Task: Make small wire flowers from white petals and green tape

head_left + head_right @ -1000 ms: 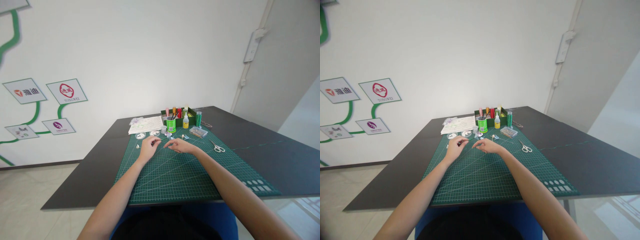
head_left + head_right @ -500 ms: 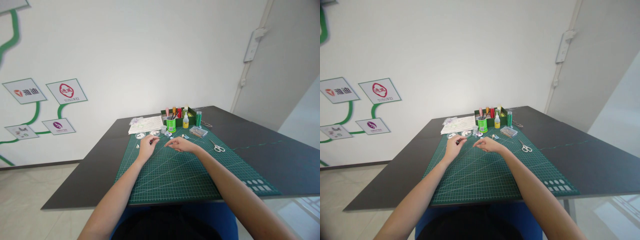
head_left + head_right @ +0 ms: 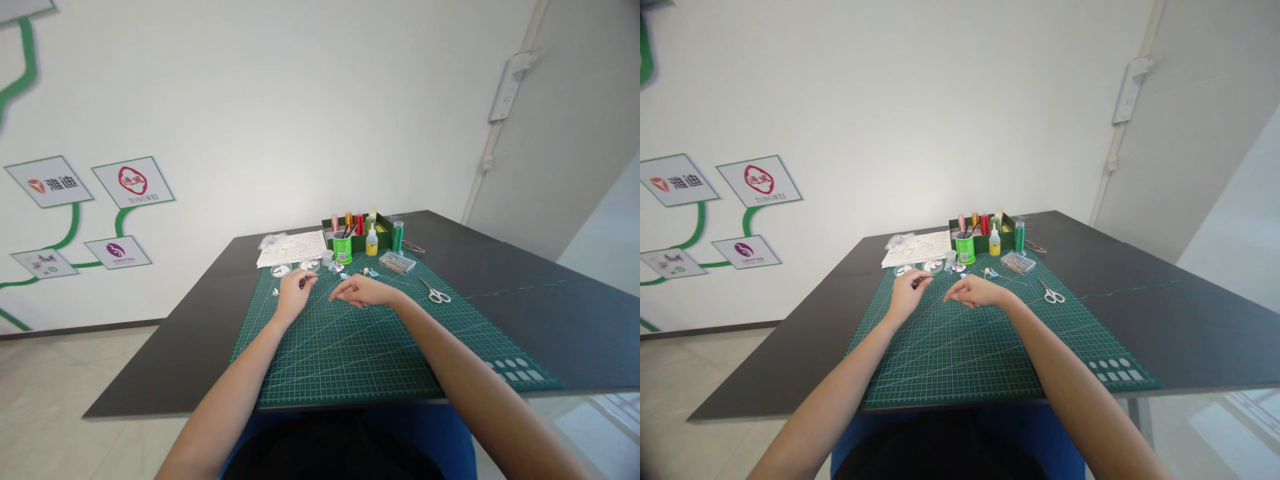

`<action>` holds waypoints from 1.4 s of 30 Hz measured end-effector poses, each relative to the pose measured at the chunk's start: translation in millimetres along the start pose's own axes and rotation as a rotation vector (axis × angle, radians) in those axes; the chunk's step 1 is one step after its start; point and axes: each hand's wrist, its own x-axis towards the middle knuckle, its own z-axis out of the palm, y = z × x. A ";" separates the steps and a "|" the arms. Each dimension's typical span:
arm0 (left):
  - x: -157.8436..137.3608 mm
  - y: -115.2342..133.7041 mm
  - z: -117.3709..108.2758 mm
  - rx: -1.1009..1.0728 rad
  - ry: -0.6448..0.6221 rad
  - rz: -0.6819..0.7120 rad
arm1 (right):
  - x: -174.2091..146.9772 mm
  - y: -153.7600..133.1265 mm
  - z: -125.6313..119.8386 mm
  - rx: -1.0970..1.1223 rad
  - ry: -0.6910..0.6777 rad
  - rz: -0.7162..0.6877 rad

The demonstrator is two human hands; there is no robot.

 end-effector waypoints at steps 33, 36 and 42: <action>-8.4 7.3 3.1 0.058 -0.311 0.192 | -19.0 -16.0 -7.1 0.380 0.041 -0.224; -8.9 9.1 3.9 0.024 -0.360 0.225 | -18.7 -15.2 -8.1 0.400 0.067 -0.224; -9.7 11.0 4.7 0.014 -0.391 0.250 | -18.2 -12.7 -9.6 0.420 0.111 -0.232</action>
